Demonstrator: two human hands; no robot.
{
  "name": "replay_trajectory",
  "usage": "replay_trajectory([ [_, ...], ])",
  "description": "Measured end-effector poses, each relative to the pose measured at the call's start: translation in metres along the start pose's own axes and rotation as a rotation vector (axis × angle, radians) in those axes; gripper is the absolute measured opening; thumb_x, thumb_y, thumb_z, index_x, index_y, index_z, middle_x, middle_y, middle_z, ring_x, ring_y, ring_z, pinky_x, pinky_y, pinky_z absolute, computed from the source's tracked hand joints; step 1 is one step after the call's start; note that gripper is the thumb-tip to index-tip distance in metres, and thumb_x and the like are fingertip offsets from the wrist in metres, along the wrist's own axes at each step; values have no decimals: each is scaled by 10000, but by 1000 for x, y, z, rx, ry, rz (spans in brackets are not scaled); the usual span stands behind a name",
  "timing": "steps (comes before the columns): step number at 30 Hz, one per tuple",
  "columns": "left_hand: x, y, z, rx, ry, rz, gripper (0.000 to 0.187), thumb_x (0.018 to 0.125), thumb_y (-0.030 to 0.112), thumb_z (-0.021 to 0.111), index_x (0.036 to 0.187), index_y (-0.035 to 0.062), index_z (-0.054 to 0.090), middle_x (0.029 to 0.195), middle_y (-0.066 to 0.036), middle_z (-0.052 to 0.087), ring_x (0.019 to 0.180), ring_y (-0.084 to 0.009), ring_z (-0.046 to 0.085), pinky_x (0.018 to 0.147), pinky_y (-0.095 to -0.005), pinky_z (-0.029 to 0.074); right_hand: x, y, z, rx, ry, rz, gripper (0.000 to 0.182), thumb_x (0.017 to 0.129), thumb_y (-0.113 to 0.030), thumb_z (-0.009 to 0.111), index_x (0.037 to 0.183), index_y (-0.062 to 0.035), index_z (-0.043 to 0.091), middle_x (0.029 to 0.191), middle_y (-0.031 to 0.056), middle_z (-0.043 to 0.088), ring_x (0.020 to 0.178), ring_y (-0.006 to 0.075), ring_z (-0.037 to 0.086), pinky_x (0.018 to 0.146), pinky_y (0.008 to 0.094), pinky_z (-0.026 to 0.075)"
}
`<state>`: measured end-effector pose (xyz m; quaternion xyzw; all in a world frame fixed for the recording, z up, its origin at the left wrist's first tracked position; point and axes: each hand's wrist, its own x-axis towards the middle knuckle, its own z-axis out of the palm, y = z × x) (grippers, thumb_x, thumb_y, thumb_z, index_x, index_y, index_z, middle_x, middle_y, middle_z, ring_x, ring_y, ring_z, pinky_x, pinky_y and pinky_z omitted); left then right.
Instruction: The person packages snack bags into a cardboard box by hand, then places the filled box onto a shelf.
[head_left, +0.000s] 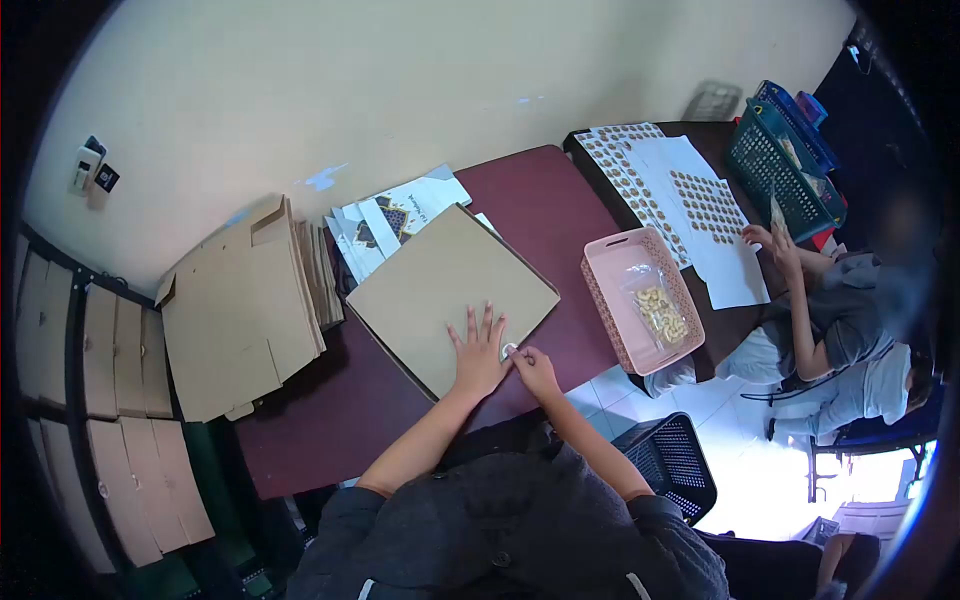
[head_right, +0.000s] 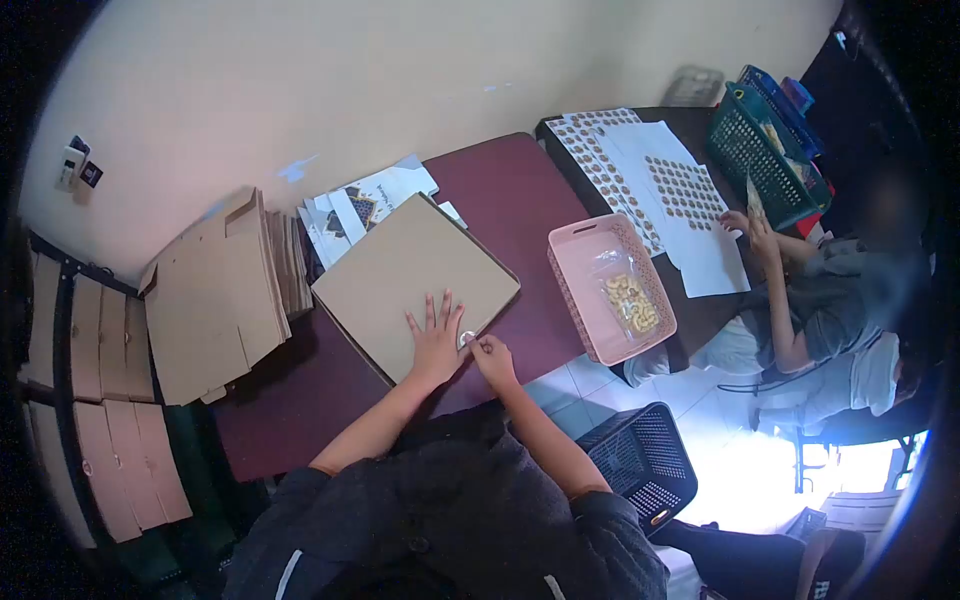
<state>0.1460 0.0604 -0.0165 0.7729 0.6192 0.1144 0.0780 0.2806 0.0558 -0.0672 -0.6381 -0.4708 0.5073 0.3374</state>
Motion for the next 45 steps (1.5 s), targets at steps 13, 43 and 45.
replay_trajectory([
  [13,0,-6,1,-53,78,2,703,767,432,546,1354,124,313,1472,-113,109,1349,-367,57,981,-676,34,30,-11,-18,125,-176,124,368,833,-318,526,642,-11,596,591,97,576,596,157,561,529,301,421],
  [43,-1,-7,-13,-177,91,4,676,743,387,592,1320,127,357,1451,-129,173,1339,-376,106,986,-668,37,20,-18,-24,66,-397,187,658,919,-530,272,776,24,597,538,83,527,524,171,522,519,280,414],
  [45,-5,-7,-27,-245,-62,-52,718,708,437,622,1304,125,373,1437,-161,186,1331,-392,120,984,-669,34,32,-21,-45,67,-289,219,662,924,-527,253,800,25,595,532,87,524,523,170,524,518,277,416],
])
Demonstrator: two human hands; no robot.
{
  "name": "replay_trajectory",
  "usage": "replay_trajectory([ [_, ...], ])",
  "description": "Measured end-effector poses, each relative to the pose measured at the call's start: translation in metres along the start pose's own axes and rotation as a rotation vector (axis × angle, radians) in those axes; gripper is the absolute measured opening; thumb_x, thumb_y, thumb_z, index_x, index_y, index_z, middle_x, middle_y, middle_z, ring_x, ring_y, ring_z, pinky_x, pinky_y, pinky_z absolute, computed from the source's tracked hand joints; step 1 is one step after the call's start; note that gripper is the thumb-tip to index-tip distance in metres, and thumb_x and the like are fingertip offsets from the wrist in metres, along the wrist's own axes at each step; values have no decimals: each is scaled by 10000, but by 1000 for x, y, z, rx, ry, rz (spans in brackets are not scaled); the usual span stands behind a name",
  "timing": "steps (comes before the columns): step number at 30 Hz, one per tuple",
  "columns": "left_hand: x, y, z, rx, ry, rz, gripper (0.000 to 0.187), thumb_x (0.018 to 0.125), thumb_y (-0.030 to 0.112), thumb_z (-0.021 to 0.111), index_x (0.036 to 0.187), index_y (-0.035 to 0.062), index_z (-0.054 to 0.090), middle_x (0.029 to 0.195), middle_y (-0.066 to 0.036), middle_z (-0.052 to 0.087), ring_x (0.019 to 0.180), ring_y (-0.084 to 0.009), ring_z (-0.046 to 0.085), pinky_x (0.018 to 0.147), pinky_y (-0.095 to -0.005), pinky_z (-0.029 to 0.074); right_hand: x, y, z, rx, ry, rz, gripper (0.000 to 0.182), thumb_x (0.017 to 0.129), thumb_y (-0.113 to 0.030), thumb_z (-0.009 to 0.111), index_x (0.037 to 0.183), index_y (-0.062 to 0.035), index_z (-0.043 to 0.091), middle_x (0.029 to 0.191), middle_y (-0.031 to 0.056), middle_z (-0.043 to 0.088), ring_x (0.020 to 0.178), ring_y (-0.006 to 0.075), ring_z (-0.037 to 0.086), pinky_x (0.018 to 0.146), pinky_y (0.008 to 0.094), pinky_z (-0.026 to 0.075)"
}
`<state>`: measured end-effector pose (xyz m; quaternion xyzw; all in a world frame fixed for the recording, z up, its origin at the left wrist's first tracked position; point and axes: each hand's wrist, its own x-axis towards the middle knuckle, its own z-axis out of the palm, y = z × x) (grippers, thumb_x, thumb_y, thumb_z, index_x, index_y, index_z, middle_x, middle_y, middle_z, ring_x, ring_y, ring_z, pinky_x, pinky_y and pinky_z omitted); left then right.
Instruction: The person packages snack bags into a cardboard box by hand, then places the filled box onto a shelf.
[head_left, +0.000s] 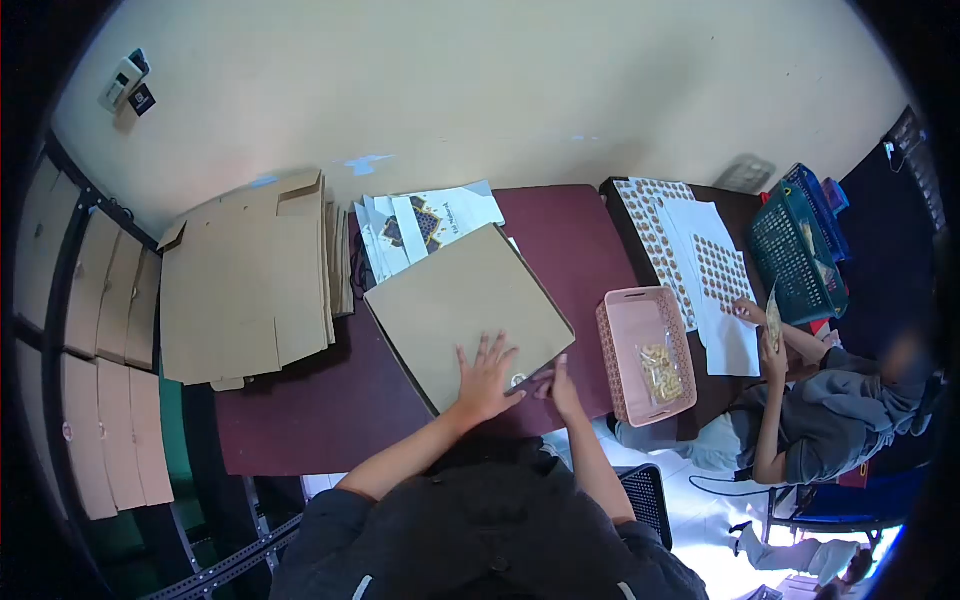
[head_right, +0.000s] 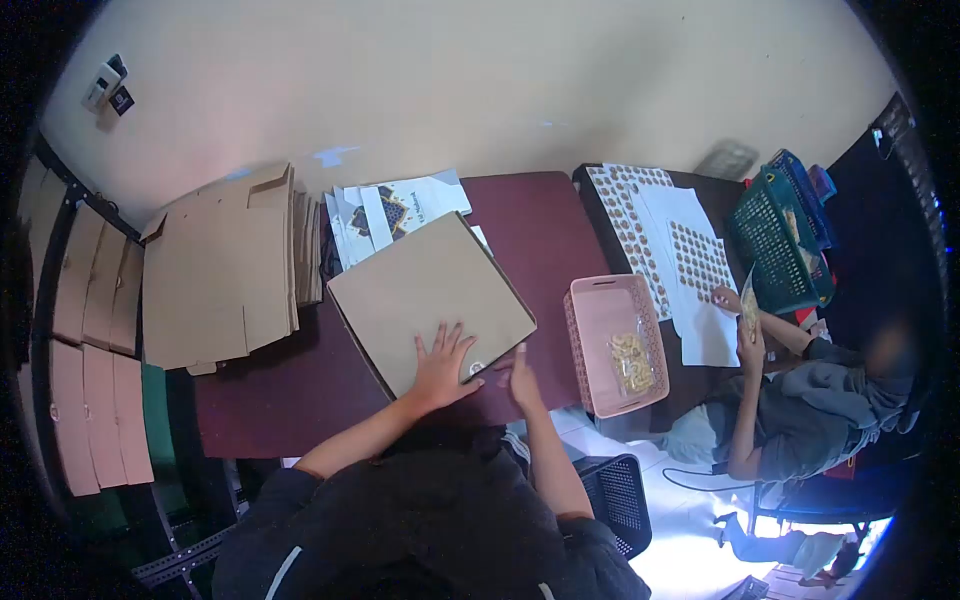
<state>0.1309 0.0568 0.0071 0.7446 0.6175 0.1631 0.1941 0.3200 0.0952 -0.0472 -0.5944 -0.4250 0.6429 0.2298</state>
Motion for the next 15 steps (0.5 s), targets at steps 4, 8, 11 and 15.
replay_trajectory([
  [4,-26,-18,-29,-128,244,-159,708,685,451,640,1266,126,400,1412,-210,204,1318,-413,139,993,-654,47,10,-1,-38,47,326,-231,551,938,-476,300,1007,3,563,595,61,502,555,126,520,544,238,423],
  [8,-71,-59,-53,-25,502,-401,618,720,261,647,1259,108,387,1384,-197,250,1301,-398,188,1012,-618,90,23,-12,-43,132,289,-356,468,938,-414,373,1230,-56,446,747,23,505,625,88,498,542,200,406],
  [11,-108,-103,-33,-645,481,-557,616,770,292,639,1261,49,358,1333,-210,327,1286,-329,255,1065,-415,181,39,-21,-30,190,190,-294,456,934,-359,413,1289,-75,386,844,39,546,764,121,513,659,236,421],
  [15,-115,-135,38,-1125,340,-483,764,822,435,577,1349,5,229,1373,-223,270,1291,-318,235,1059,-375,201,48,-19,-15,-97,242,-460,383,906,-299,484,1181,-32,475,989,69,575,900,149,507,781,288,413],
])
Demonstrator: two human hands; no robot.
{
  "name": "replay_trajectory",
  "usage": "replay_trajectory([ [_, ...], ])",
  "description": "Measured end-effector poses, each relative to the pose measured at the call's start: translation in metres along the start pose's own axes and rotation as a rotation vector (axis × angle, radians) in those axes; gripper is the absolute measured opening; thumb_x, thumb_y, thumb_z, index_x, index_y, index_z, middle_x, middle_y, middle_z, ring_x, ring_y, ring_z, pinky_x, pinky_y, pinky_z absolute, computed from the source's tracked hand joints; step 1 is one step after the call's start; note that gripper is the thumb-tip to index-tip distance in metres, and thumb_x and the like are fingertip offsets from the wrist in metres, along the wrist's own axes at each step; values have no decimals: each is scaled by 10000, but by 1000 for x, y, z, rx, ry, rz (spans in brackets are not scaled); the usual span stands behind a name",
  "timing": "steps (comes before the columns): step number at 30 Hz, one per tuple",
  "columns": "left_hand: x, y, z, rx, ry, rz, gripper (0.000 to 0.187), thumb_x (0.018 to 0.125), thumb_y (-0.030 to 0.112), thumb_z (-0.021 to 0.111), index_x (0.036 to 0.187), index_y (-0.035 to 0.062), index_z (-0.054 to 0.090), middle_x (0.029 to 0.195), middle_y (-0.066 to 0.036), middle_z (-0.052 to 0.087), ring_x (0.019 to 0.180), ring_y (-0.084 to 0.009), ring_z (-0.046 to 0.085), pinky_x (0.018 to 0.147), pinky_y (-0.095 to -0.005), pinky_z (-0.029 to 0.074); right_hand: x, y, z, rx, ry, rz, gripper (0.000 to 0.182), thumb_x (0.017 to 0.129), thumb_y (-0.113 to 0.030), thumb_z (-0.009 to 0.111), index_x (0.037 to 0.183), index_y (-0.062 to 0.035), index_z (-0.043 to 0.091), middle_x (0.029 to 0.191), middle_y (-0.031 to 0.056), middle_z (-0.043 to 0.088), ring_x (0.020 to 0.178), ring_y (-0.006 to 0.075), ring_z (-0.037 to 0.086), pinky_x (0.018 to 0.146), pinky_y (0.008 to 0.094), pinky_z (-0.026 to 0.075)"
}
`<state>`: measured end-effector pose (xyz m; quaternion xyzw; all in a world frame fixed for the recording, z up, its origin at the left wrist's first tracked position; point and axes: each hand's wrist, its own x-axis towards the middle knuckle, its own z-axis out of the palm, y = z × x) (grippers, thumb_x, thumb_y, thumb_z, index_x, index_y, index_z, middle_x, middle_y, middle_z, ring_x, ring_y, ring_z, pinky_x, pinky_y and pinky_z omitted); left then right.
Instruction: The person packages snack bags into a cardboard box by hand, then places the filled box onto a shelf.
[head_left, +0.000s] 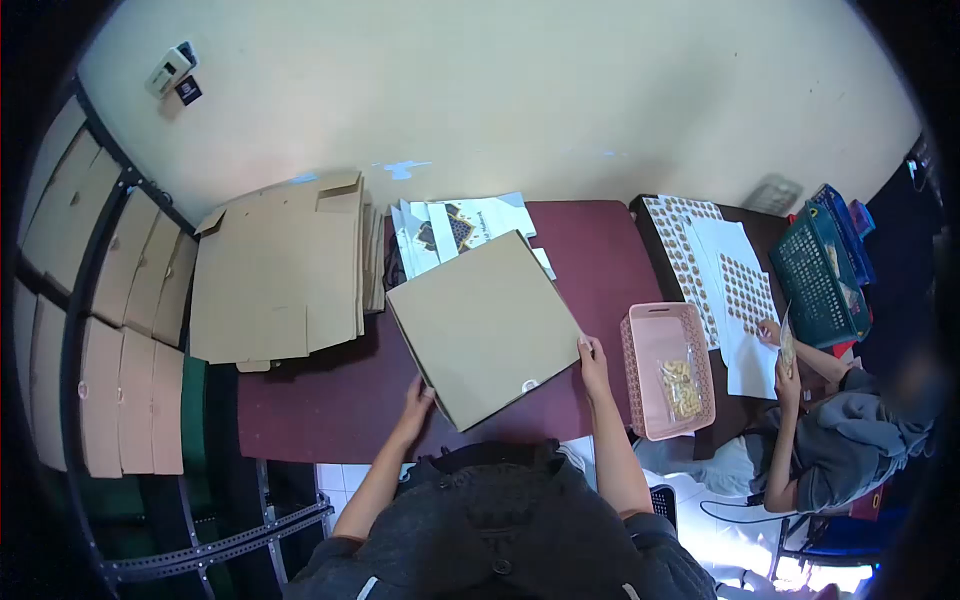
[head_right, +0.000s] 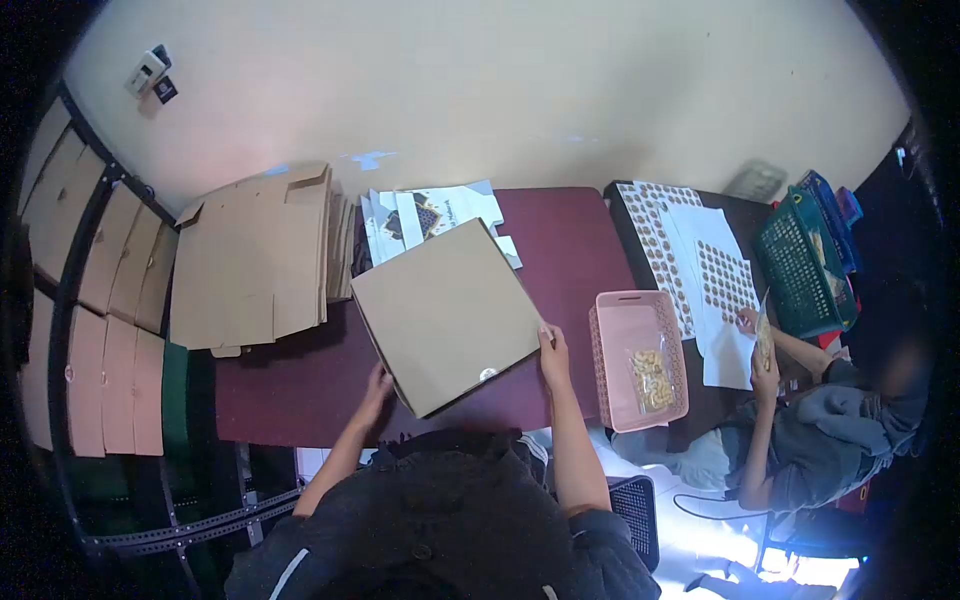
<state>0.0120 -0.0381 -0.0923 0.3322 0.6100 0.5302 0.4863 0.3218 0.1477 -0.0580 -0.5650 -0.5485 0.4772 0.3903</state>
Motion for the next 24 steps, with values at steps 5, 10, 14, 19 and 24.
replay_trajectory([
  [5,-29,59,41,-81,-57,-58,887,835,368,568,1379,1,-29,1373,-203,219,1288,-275,207,1053,-337,186,-24,-84,-10,-166,46,-138,330,882,-294,512,1141,-90,525,1057,176,498,1002,269,416,903,361,326],
  [10,-49,105,71,-22,-180,90,846,791,247,623,1377,6,62,1335,-150,293,1230,-246,314,1013,-334,267,-49,-188,-52,-75,282,-528,434,930,-365,401,1137,-3,522,1105,133,527,1092,232,433,958,339,298],
  [14,-53,155,62,-267,-248,-13,819,767,217,648,1372,-8,143,1332,-128,320,1250,-217,286,1030,-327,241,-60,-228,-71,-102,354,-905,663,821,-616,435,1060,-10,557,1105,169,539,1082,285,458,956,418,311],
  [19,-63,155,41,-448,35,134,786,681,190,596,1346,-12,228,1265,-167,419,1182,-286,422,976,-377,360,-61,-245,-74,41,-62,-998,675,706,-566,627,1173,-86,542,1186,146,544,1137,357,438,974,486,307],
  [24,-115,165,44,-581,410,294,701,716,182,495,1339,-28,250,1283,-181,414,1169,-280,446,967,-377,378,-44,-247,-61,217,-455,-1014,643,695,-322,732,1262,-160,475,1295,167,450,1227,404,355,1007,495,285],
])
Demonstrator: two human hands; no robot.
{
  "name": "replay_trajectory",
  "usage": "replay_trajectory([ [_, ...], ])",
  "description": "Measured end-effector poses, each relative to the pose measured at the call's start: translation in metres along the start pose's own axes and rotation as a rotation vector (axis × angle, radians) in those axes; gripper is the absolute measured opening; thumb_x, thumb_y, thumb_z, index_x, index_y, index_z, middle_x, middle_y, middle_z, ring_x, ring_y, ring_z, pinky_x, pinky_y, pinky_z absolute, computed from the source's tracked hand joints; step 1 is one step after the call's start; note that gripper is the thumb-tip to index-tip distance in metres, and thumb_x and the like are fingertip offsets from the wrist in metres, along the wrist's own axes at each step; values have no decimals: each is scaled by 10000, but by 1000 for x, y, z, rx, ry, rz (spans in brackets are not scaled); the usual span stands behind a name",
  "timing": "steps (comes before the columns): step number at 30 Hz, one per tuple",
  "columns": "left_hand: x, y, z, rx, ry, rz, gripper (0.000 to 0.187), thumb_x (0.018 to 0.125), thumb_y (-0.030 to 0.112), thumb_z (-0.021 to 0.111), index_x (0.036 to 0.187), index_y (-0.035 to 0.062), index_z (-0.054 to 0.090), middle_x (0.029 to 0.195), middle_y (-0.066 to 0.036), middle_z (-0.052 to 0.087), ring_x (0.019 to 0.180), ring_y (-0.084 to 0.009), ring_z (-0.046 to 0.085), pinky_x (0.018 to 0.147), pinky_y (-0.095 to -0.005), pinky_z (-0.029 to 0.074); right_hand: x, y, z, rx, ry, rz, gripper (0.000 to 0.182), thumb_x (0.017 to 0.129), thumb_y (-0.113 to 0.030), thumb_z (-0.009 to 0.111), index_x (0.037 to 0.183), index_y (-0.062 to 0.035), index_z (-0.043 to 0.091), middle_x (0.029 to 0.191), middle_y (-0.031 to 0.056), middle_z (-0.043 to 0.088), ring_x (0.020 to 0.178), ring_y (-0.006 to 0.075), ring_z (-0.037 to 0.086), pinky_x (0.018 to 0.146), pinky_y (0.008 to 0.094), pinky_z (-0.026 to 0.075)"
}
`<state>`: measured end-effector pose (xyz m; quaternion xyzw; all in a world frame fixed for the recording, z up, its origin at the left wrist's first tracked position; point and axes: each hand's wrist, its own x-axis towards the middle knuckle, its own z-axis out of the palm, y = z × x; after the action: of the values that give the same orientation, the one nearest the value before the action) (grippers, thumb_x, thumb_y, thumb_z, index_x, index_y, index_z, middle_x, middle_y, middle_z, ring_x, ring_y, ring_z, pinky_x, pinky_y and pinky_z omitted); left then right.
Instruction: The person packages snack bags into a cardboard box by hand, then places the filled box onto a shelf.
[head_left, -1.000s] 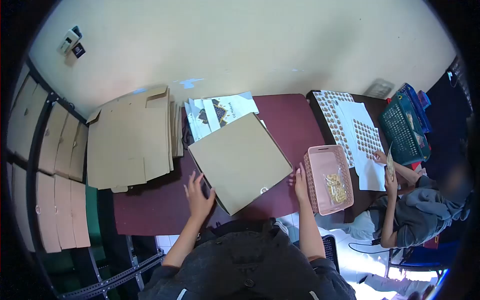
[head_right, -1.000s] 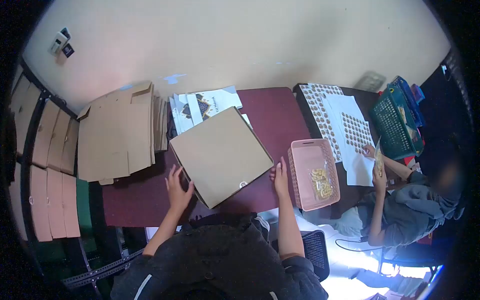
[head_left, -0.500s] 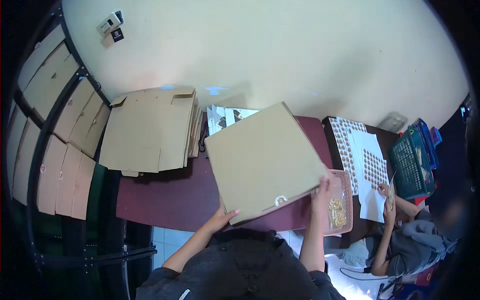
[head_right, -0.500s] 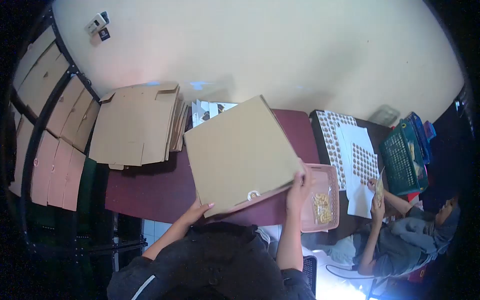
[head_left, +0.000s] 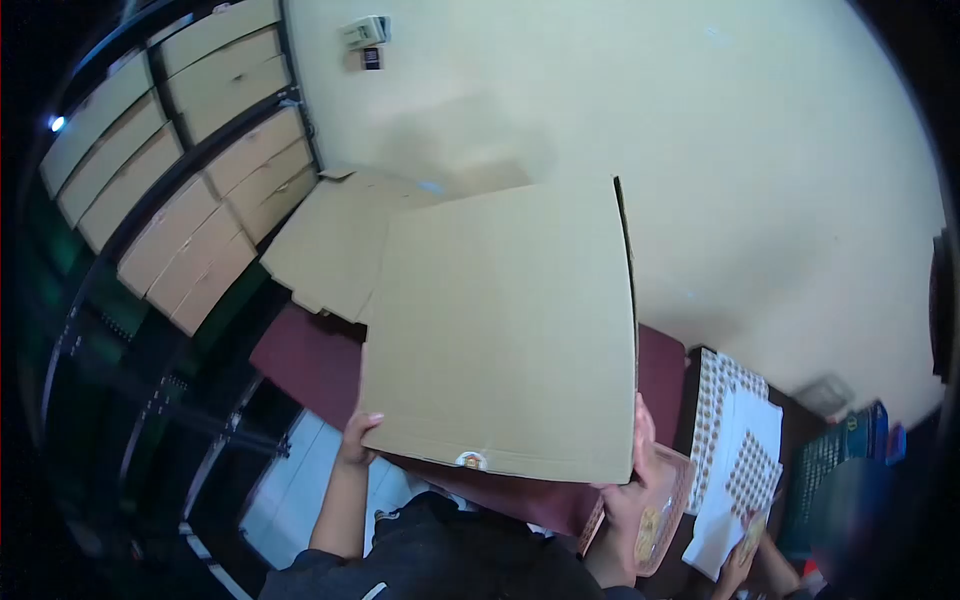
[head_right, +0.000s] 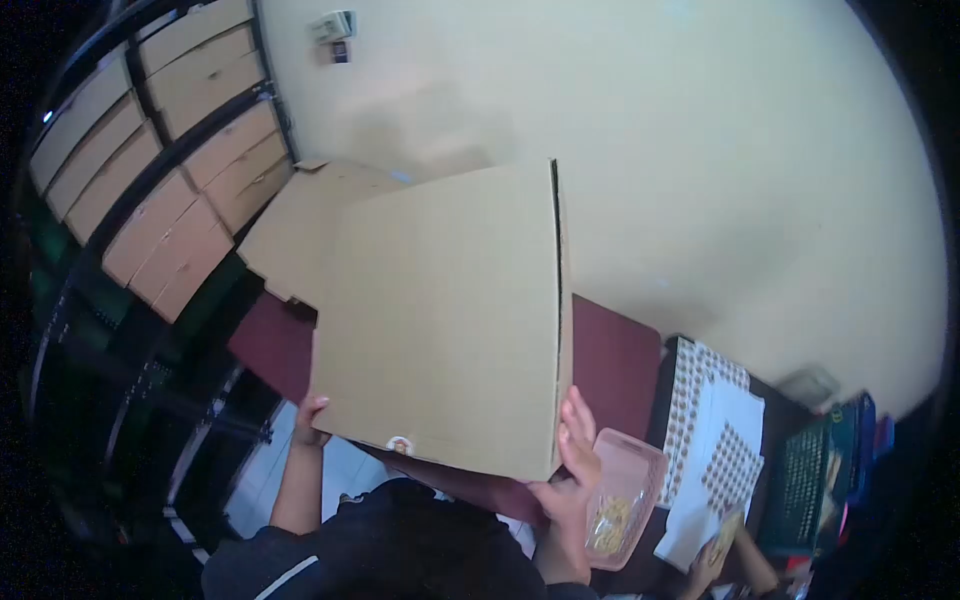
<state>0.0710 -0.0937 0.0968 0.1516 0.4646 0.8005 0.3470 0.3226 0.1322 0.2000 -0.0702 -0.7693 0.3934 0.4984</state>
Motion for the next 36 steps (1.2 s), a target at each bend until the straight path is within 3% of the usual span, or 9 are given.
replay_trajectory([
  [6,-102,29,-20,-73,328,305,683,733,228,473,1343,2,267,1200,-163,503,1097,-243,510,919,-344,418,-4,28,31,247,-474,170,1054,593,-18,731,1418,-186,97,1448,239,70,1329,388,162,1028,459,257],
  [9,-170,25,-29,-40,506,374,748,727,259,494,1392,74,205,1286,-145,436,1116,-230,492,907,-325,419,11,23,65,343,-680,247,1079,601,-42,738,1416,-133,38,1444,241,94,1333,378,153,1029,428,265],
  [10,-177,67,21,109,474,468,894,692,248,534,1434,145,45,1468,-108,129,1310,-239,250,1043,-320,237,7,24,80,329,-707,89,1092,608,-38,741,1411,-100,3,1441,249,94,1327,383,169,1034,410,262],
  [15,-263,90,25,156,730,663,907,660,247,531,1432,130,70,1468,-111,141,1316,-238,242,1056,-325,207,11,-6,152,545,-1015,-25,1072,619,12,722,1409,-95,5,1437,260,81,1325,383,168,1048,409,237],
  [17,-315,82,18,161,818,740,910,655,279,534,1432,145,81,1457,-114,171,1297,-242,275,1043,-332,239,-2,-40,170,424,-1035,-291,1088,644,-115,780,1368,35,-19,1174,229,487,1078,312,521,979,380,333],
  [19,-354,76,9,147,913,811,914,649,312,538,1432,160,92,1446,-117,202,1278,-247,309,1030,-339,271,-13,-63,187,579,-1227,-178,1007,673,15,687,1398,-53,-8,1441,257,39,1336,372,123,1056,383,222],
  [27,-447,100,-47,477,979,922,1363,406,356,861,1420,70,-5,1464,-123,143,1334,-228,190,1063,-348,175,-70,-160,267,612,-1200,-309,959,701,-83,737,1365,45,58,1375,319,164,1235,375,339,1008,357,311],
  [28,-460,105,-56,650,1028,845,1405,372,309,895,1419,67,-10,1460,-122,158,1331,-218,191,1063,-341,169,-72,-174,278,682,-1234,-180,903,697,-128,745,1347,66,149,1388,314,151,1324,369,140,1088,371,107],
  [36,-490,152,-107,659,1300,793,1167,636,507,743,1395,-25,36,1443,-138,192,1312,-195,213,1059,-333,173,-62,-235,378,677,-1306,-81,997,686,-101,759,1369,53,49,1166,237,504,1056,263,541,881,333,434],
])
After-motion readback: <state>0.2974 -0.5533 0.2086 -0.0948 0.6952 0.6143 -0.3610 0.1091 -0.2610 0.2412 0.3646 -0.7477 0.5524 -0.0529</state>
